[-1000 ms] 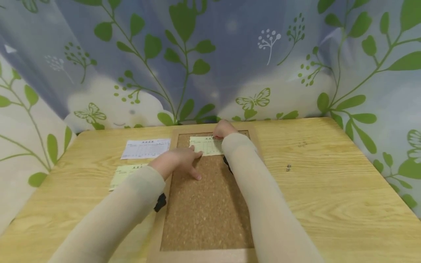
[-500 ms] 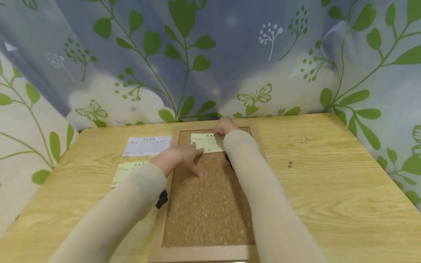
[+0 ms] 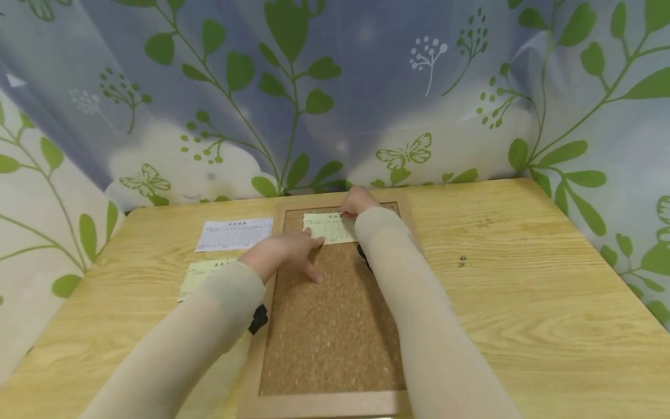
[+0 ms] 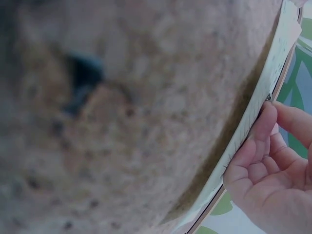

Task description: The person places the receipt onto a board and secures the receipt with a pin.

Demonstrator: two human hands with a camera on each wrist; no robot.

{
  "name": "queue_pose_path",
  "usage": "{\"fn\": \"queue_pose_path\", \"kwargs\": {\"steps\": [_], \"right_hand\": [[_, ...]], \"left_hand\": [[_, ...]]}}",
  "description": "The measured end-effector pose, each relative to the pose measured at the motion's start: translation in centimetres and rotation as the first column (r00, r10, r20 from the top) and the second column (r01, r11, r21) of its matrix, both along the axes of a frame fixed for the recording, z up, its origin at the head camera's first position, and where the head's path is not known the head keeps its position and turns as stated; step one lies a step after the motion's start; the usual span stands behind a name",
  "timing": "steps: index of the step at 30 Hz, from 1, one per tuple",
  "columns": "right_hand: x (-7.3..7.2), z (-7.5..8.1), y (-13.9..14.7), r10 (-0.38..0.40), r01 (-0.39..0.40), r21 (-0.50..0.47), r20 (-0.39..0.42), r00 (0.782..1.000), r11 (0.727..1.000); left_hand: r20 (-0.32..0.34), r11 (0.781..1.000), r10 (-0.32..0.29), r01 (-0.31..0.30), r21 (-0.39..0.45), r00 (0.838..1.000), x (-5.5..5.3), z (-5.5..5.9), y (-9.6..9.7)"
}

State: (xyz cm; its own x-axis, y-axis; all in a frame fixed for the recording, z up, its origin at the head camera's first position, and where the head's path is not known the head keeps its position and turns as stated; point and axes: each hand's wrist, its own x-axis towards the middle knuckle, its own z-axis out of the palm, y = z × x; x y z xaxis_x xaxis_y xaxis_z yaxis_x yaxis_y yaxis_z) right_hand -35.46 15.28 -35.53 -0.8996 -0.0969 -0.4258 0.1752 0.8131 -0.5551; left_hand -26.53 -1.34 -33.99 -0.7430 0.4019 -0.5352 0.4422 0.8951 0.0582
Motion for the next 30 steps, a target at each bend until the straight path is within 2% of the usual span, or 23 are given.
{"fn": "queue_pose_path", "kwargs": {"steps": [6,10,16,21,27,30], "right_hand": [[0.3,-0.3,0.8,0.034,-0.034,0.004,-0.007,0.999,0.999],[0.4,-0.3,1.1,0.014,-0.014,0.009,-0.019,1.0,1.0],[0.0,-0.5,0.6,0.012,-0.012,-0.003,-0.002,1.0,1.0],[-0.5,-0.4,0.4,-0.001,0.001,0.03,-0.002,1.0,1.0],[-0.3,-0.2,-0.1,-0.001,0.0,0.042,0.006,1.0,0.999],[-0.2,-0.2,-0.3,0.006,-0.005,0.063,-0.022,1.0,0.998]], "left_hand": [[-0.005,1.0,-0.022,0.022,0.001,1.0,0.1,-0.4,0.5],[-0.013,0.999,-0.041,0.042,0.013,0.999,0.0,-0.5,0.8],[-0.015,1.0,-0.017,0.017,-0.01,1.0,0.0,-0.3,0.4],[-0.02,1.0,-0.025,0.026,0.01,0.999,0.0,0.1,0.3],[-0.009,1.0,-0.006,0.007,0.005,1.0,0.1,0.2,0.1],[-0.016,1.0,-0.014,0.014,0.013,1.0,0.1,0.2,0.0]]}}
